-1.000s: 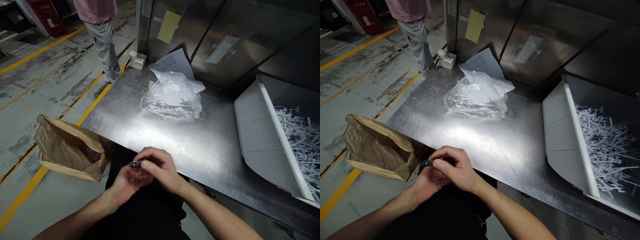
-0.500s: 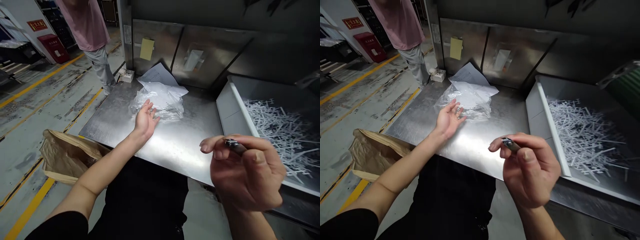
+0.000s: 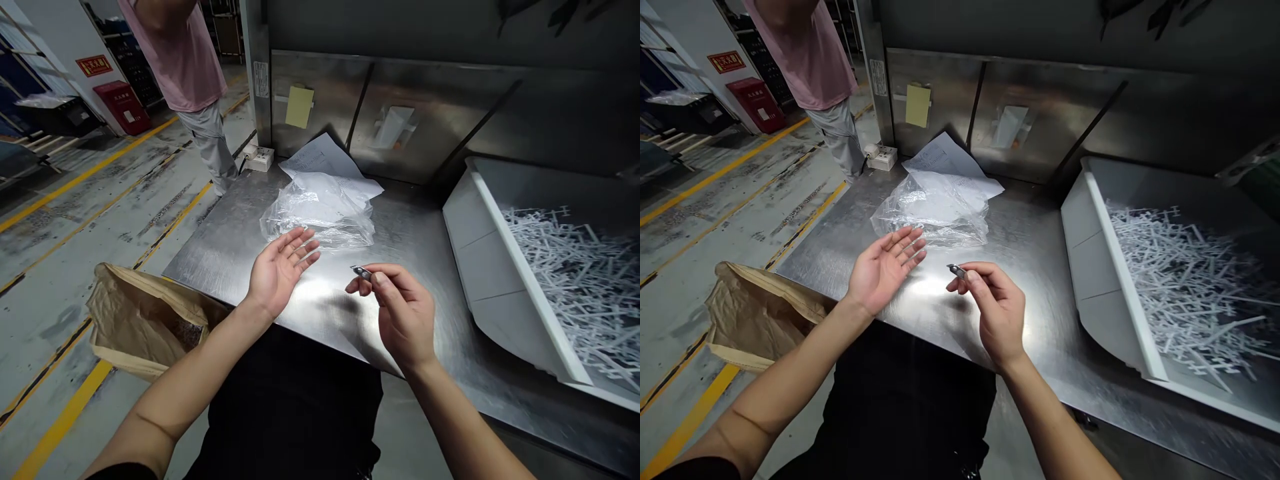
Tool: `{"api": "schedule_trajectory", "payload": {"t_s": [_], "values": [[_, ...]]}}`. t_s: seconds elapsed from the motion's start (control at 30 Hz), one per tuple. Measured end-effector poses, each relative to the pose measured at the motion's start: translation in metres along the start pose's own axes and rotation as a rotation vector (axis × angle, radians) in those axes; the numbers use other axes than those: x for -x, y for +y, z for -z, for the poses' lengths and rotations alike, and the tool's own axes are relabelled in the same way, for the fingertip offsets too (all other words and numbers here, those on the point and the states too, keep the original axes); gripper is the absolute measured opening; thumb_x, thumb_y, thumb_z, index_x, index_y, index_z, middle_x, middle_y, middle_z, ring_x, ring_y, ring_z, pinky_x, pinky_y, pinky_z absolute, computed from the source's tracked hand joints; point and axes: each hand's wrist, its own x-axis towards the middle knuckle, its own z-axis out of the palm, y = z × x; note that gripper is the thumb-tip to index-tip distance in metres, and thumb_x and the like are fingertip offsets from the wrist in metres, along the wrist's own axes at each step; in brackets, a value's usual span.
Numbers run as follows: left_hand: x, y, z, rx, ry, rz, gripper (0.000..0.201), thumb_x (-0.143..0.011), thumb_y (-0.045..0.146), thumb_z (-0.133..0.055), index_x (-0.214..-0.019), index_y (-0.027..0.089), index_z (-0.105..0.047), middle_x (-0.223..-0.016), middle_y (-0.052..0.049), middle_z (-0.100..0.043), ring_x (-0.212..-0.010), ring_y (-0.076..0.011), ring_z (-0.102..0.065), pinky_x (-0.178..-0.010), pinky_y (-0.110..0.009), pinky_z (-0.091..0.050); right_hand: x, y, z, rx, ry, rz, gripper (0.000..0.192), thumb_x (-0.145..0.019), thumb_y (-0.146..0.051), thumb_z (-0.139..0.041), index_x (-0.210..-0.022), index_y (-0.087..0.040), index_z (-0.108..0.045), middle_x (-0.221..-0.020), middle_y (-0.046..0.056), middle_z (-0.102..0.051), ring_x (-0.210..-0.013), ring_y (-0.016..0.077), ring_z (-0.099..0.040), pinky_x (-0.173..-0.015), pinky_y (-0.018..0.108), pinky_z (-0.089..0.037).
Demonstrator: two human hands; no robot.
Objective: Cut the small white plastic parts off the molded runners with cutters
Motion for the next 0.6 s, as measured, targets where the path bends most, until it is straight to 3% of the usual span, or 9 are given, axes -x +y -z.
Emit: {"api": "schedule_trajectory", "payload": {"t_s": [0.07,0.17,0.27,0.37,0.43,0.5,0.6], "values": [[0.007,0.002,0.009,0.036,0.033,-0.01,0.029,-0.107,0.037,-0.061,-0.121,0.017,-0.076,-0.134,-0.015,-0.079,-0.112,-0.024,-0.08,-0.093,-0.035,-0.068,-0.004,0.007,0.004,0.051,0.002,-0.027,0.026,-0.106,-0.05,-0.079,-0.107,-0.025,-0.083,-0.08,0.0,-0.073,-0.084,0.0232,-0.081,-0.086,0.041,-0.062],[0.01,0.01,0.039,-0.163,0.07,-0.181,0.022,-0.102,0.037,-0.071,-0.111,0.018,-0.079,-0.111,-0.011,-0.081,-0.099,-0.0218,-0.078,-0.081,-0.03,-0.064,-0.013,0.021,0.013,0.106,0.014,-0.06,0.03,-0.106,-0.055,-0.079,-0.109,-0.025,-0.08,-0.082,0.0,-0.074,-0.095,0.0263,-0.084,-0.095,0.045,-0.064],[0.003,0.029,0.075,-0.602,0.139,-0.415,0.022,-0.102,0.04,-0.073,-0.11,0.02,-0.08,-0.11,-0.009,-0.081,-0.105,-0.0229,-0.076,-0.089,-0.033,-0.061,-0.021,0.035,0.02,0.165,0.004,-0.079,0.035,-0.104,-0.06,-0.079,-0.11,-0.025,-0.078,-0.089,0.002,-0.077,-0.107,0.0291,-0.084,-0.104,0.049,-0.063],[-0.012,0.048,0.099,-1.051,0.223,-0.537,0.028,-0.101,0.039,-0.073,-0.123,0.022,-0.076,-0.119,-0.008,-0.08,-0.108,-0.0236,-0.075,-0.092,-0.035,-0.057,-0.028,0.045,0.022,0.205,-0.004,-0.073,0.036,-0.105,-0.061,-0.077,-0.111,-0.025,-0.077,-0.092,0.003,-0.079,-0.108,0.0291,-0.083,-0.106,0.049,-0.061],[-0.024,0.057,0.103,-1.249,0.23,-0.513,0.043,-0.099,0.042,-0.076,-0.137,0.024,-0.069,-0.124,-0.008,-0.08,-0.105,-0.0244,-0.074,-0.088,-0.035,-0.054,-0.032,0.05,0.02,0.215,0.007,-0.062,0.037,-0.104,-0.062,-0.077,-0.111,-0.025,-0.077,-0.092,0.004,-0.079,-0.106,0.0288,-0.082,-0.105,0.049,-0.06],[-0.037,0.061,0.097,-1.422,0.176,-0.433,0.047,-0.099,0.049,-0.078,-0.139,0.026,-0.068,-0.119,-0.007,-0.081,-0.099,-0.026,-0.075,-0.085,-0.036,-0.05,-0.035,0.053,0.018,0.218,0.022,-0.058,0.039,-0.104,-0.062,-0.078,-0.112,-0.025,-0.077,-0.091,0.003,-0.078,-0.102,0.0289,-0.082,-0.104,0.05,-0.06],[-0.056,0.063,0.079,-1.627,0.113,-0.361,0.029,-0.105,0.054,-0.07,-0.107,0.026,-0.076,-0.098,-0.006,-0.082,-0.092,-0.0302,-0.075,-0.082,-0.037,-0.045,-0.037,0.056,0.017,0.218,0.031,-0.068,0.041,-0.103,-0.063,-0.078,-0.113,-0.024,-0.076,-0.089,0.003,-0.078,-0.1,0.0295,-0.083,-0.103,0.05,-0.06]]}}
